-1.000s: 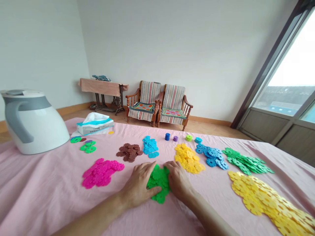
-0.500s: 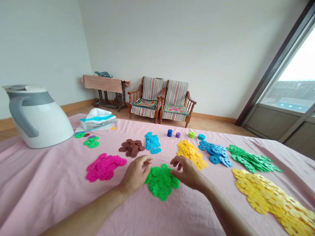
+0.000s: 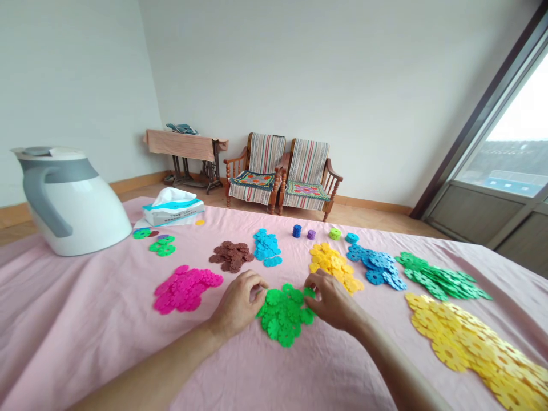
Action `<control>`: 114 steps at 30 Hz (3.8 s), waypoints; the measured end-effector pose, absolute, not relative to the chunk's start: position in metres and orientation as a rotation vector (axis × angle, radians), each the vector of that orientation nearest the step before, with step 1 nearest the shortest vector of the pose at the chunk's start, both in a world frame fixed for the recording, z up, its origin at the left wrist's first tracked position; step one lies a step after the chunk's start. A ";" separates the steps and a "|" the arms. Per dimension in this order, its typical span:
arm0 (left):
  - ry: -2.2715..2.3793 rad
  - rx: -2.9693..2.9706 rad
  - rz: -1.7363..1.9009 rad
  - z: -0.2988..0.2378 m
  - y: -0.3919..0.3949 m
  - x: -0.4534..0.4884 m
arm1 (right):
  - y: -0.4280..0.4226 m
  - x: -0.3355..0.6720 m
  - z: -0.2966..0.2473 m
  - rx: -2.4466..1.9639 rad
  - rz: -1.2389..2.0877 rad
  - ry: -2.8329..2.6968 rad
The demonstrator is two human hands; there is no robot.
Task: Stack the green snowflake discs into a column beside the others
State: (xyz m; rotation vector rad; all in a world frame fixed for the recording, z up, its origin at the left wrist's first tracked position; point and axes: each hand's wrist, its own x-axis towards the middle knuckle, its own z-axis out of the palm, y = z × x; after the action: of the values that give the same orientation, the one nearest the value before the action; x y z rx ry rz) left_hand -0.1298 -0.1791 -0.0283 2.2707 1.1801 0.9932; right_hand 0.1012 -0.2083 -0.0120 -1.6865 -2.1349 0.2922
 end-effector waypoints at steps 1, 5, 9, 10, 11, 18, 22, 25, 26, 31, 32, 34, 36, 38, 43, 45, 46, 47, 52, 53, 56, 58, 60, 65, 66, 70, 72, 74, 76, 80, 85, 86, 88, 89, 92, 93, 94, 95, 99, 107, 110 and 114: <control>1.177 2.256 1.002 -0.029 -0.179 -0.130 | -0.208 0.102 -0.012 -1.686 0.250 -2.148; 1.168 2.216 1.025 -0.030 -0.177 -0.131 | -0.208 0.103 -0.013 -1.679 0.167 -2.205; 1.169 2.205 1.026 -0.029 -0.177 -0.131 | -0.206 0.102 -0.015 -1.656 0.163 -2.196; 1.169 2.203 1.026 -0.029 -0.177 -0.130 | -0.206 0.101 -0.016 -1.628 0.172 -2.182; 1.168 2.202 1.027 -0.029 -0.177 -0.130 | -0.206 0.100 -0.017 -1.588 0.184 -2.166; 1.166 2.232 1.012 -0.028 -0.178 -0.130 | -0.211 0.090 -0.015 -1.364 0.327 -2.190; 1.168 2.238 1.010 -0.028 -0.178 -0.130 | -0.213 0.089 -0.012 -1.389 0.403 -2.207; 1.164 2.239 1.018 -0.028 -0.178 -0.130 | -0.212 0.091 -0.011 -1.409 0.482 -2.164; 1.162 2.239 1.020 -0.028 -0.178 -0.130 | -0.211 0.092 -0.011 -1.421 0.504 -2.151; 1.159 2.239 1.014 -0.028 -0.178 -0.130 | -0.209 0.093 -0.013 -1.439 0.521 -2.142; 1.160 2.241 1.008 -0.029 -0.178 -0.131 | -0.209 0.092 -0.014 -1.426 0.505 -2.152; 1.162 2.245 0.996 -0.029 -0.177 -0.131 | -0.210 0.091 -0.015 -1.393 0.461 -2.179; 1.164 2.245 0.991 -0.029 -0.177 -0.131 | -0.210 0.090 -0.017 -1.369 0.399 -2.204; 1.163 2.245 0.990 -0.030 -0.177 -0.131 | -0.211 0.090 -0.018 -1.359 0.328 -2.219; 1.165 2.240 1.005 -0.032 -0.176 -0.130 | -0.209 0.088 -0.017 -1.354 0.178 -2.168; 1.153 2.243 1.016 -0.031 -0.177 -0.130 | -0.209 0.086 -0.016 -1.355 0.166 -2.147; 1.145 2.248 1.021 -0.031 -0.178 -0.130 | -0.209 0.085 -0.016 -1.353 0.170 -2.143; 1.136 2.255 1.024 -0.030 -0.179 -0.129 | -0.209 0.084 -0.017 -1.349 0.179 -2.142; 1.074 2.292 1.028 -0.024 -0.184 -0.126 | -0.211 0.078 -0.020 -1.331 0.246 -2.154; 1.063 2.298 1.032 -0.023 -0.185 -0.126 | -0.212 0.077 -0.020 -1.332 0.243 -2.150; 1.044 2.309 1.022 -0.020 -0.189 -0.124 | -0.213 0.072 -0.018 -1.323 0.206 -2.133; 1.041 2.307 1.005 -0.018 -0.191 -0.123 | -0.215 0.069 -0.015 -1.301 0.192 -2.125; 1.043 2.285 0.997 -0.016 -0.194 -0.123 | -0.219 0.064 -0.011 -1.267 0.188 -2.128; 1.032 2.150 0.998 -0.017 -0.197 -0.121 | -0.227 0.052 -0.007 -1.188 0.140 -2.164; 1.029 2.112 1.006 -0.018 -0.197 -0.120 | -0.228 0.051 -0.007 -1.176 0.122 -2.161; 0.995 1.923 1.023 -0.018 -0.196 -0.120 | -0.228 0.050 -0.009 -1.154 0.093 -2.139; 0.940 1.827 1.017 -0.018 -0.195 -0.120 | -0.227 0.051 -0.011 -1.160 0.090 -2.130; 0.884 1.750 1.012 -0.017 -0.194 -0.120 | -0.226 0.052 -0.013 -1.159 0.086 -2.125; 0.851 1.707 1.007 -0.016 -0.193 -0.121 | -0.225 0.052 -0.014 -1.146 0.099 -2.116; 0.836 1.687 0.999 -0.016 -0.193 -0.121 | -0.226 0.051 -0.013 -1.132 0.123 -2.087; 0.868 1.700 1.000 -0.017 -0.194 -0.121 | -0.227 0.049 -0.012 -1.176 0.019 -2.114; 0.876 1.703 0.996 -0.017 -0.193 -0.121 | -0.227 0.049 -0.012 -1.183 -0.001 -2.124; 0.881 1.709 0.986 -0.018 -0.193 -0.121 | -0.228 0.049 -0.013 -1.189 -0.024 -2.147; 0.878 1.713 0.985 -0.018 -0.193 -0.122 | -0.228 0.049 -0.013 -1.194 -0.030 -2.157; 0.869 1.729 0.990 -0.020 -0.193 -0.121 | -0.229 0.048 -0.013 -1.219 -0.042 -2.183; 0.871 1.740 0.993 -0.021 -0.193 -0.121 | -0.229 0.048 -0.013 -1.229 -0.044 -2.190; 0.878 1.754 0.995 -0.021 -0.193 -0.121 | -0.229 0.047 -0.013 -1.236 -0.045 -2.197; 0.886 1.770 0.996 -0.022 -0.193 -0.122 | -0.229 0.047 -0.013 -1.240 -0.046 -2.203; 0.913 1.827 0.994 -0.021 -0.194 -0.122 | -0.229 0.047 -0.013 -1.244 -0.054 -2.202; 0.941 1.868 1.000 -0.020 -0.195 -0.122 | -0.230 0.045 -0.011 -1.234 -0.051 -2.216; 0.943 1.870 1.012 -0.019 -0.195 -0.121 | -0.230 0.045 -0.010 -1.224 -0.067 -2.200; 1.010 1.812 1.110 -0.017 -0.192 -0.123 | -0.225 0.050 -0.012 -1.253 -0.097 -2.130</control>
State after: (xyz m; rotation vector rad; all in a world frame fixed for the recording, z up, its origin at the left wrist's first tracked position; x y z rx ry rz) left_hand -0.1226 -0.1919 -0.0173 1.8117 1.0099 1.1098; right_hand 0.0503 -0.2254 -0.0115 -1.2534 -2.1301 -0.0969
